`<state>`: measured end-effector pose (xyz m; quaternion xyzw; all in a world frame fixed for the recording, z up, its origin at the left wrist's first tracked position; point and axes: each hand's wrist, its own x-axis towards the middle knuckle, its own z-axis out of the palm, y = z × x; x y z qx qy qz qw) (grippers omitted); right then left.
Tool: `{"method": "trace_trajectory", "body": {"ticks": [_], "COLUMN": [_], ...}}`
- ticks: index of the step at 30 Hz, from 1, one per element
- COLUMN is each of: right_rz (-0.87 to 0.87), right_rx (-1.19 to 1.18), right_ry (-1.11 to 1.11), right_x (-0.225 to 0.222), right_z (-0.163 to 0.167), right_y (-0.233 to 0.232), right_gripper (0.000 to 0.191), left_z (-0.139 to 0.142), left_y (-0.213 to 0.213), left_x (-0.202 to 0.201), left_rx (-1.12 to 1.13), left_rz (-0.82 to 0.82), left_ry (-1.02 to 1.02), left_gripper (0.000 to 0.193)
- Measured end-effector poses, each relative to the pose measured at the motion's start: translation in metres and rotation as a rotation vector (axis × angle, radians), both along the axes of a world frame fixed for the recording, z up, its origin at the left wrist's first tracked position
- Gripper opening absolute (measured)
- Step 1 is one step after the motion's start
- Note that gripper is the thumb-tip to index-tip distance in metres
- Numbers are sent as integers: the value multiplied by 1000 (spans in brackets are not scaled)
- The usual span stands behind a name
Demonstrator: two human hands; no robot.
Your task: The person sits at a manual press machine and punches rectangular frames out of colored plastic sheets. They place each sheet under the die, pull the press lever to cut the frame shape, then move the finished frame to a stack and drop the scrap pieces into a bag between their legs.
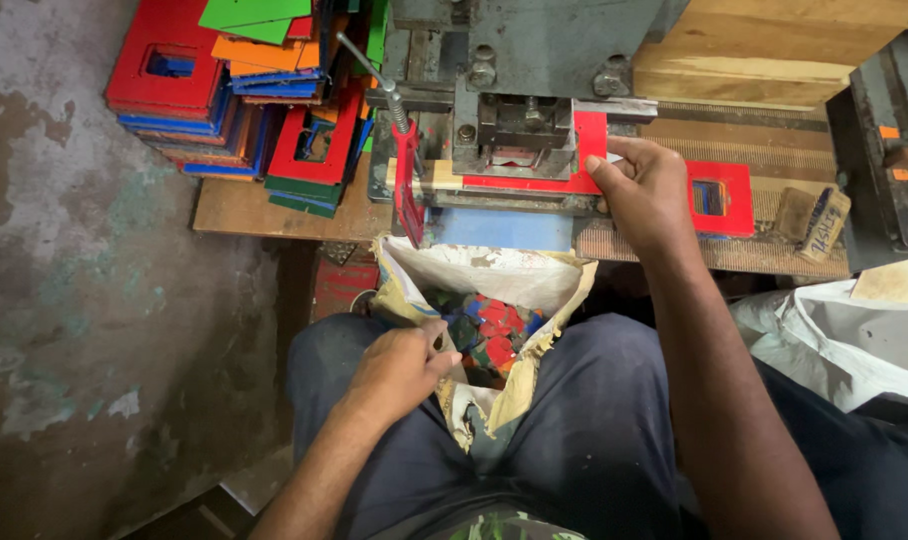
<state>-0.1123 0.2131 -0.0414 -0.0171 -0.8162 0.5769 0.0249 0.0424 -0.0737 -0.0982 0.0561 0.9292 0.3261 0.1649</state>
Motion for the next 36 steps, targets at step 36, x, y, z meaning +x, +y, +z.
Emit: {"method": "trace_trajectory", "body": {"ticks": [36], "right_rz": [-356], "right_rx": [1018], "right_ry": [-8], "right_x": [33], "right_z": [-88], "right_y": [186], "right_gripper": [53], "left_z": [-5], "left_y": [-209], "left_x": [16], "left_rx": [990], "left_rz": [844], "left_ry": [73], "left_gripper": [12]}}
